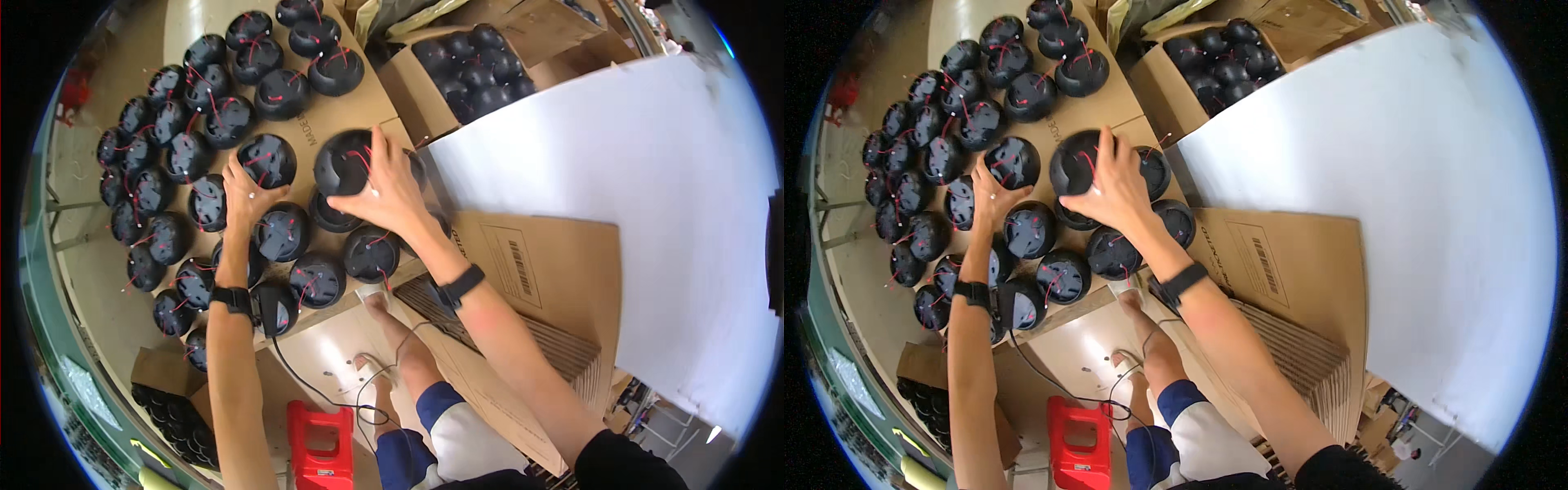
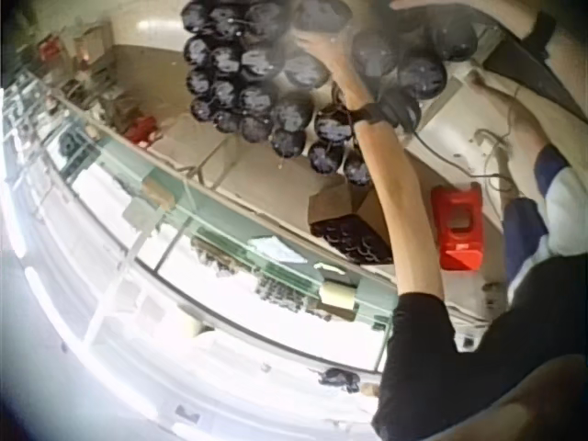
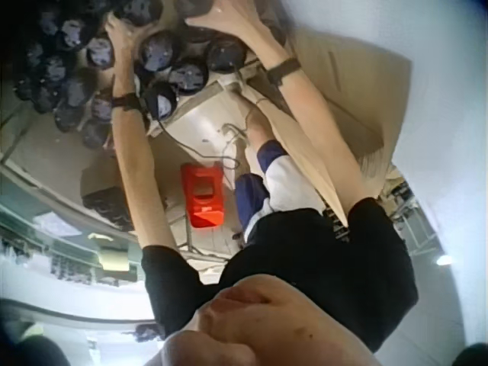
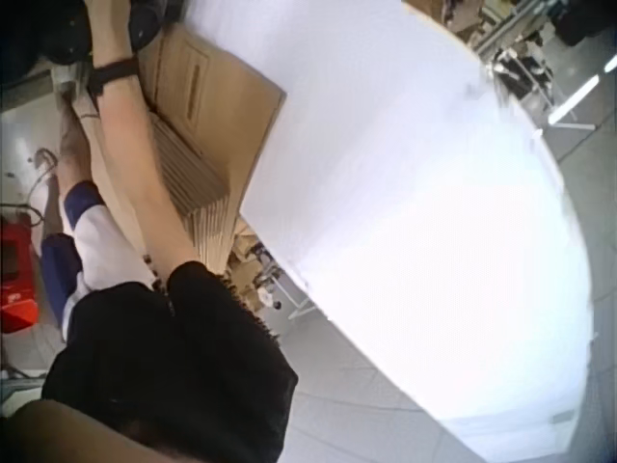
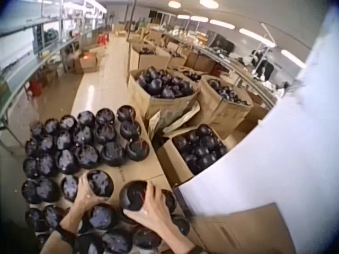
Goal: Applying glue to plastic housings and securing internal wires using a glue gun.
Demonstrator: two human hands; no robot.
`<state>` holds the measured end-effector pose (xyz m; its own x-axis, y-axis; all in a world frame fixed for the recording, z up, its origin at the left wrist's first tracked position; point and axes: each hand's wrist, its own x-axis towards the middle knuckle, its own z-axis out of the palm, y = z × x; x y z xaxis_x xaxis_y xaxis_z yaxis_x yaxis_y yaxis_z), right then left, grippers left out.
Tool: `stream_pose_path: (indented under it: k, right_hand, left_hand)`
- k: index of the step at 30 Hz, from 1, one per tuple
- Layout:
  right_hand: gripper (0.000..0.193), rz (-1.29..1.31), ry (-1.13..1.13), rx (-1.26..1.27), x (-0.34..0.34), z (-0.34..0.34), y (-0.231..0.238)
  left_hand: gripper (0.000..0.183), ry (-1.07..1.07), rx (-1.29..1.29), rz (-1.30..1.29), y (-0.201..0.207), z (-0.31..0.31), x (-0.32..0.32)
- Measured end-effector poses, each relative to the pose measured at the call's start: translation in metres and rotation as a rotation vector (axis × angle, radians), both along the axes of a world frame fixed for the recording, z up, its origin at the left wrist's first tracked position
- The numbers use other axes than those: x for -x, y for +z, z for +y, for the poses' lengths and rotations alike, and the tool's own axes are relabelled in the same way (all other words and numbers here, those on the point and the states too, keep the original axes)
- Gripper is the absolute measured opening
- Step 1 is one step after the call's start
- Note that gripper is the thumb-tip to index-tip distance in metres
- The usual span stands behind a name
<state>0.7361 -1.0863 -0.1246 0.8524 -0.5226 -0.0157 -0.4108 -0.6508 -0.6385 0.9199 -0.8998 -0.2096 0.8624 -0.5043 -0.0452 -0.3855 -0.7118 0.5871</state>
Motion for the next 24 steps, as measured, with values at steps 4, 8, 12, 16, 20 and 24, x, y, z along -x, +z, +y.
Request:
stream_pose_path:
  k: [4,8,12,16,20,24]
  right_hand:
    - [0.122,0.137,0.051,0.032,-0.061,-0.033,-0.06]
    - [0.123,0.293,0.075,0.105,-0.095,-0.053,-0.102]
    - [0.125,0.348,0.17,0.075,-0.113,-0.053,-0.115]
    - [0.124,0.288,0.2,0.083,-0.124,-0.044,-0.122]
    - [0.124,0.241,0.23,0.073,-0.132,-0.028,-0.127]
    - [0.125,0.219,0.229,0.06,-0.135,-0.011,-0.135]
  left_hand:
    - [0.122,-0.086,-0.168,0.032,-0.034,-0.026,-0.025]
    - [0.12,-0.128,-0.28,-0.051,-0.044,-0.024,-0.038]
    - [0.124,-0.196,-0.404,-0.002,-0.04,-0.011,-0.052]
    - [0.128,-0.219,-0.472,-0.039,-0.039,-0.001,-0.053]
    - [0.128,-0.214,-0.486,-0.032,-0.041,0.01,-0.056]
    - [0.126,-0.183,-0.455,0.0,-0.039,0.014,-0.058]
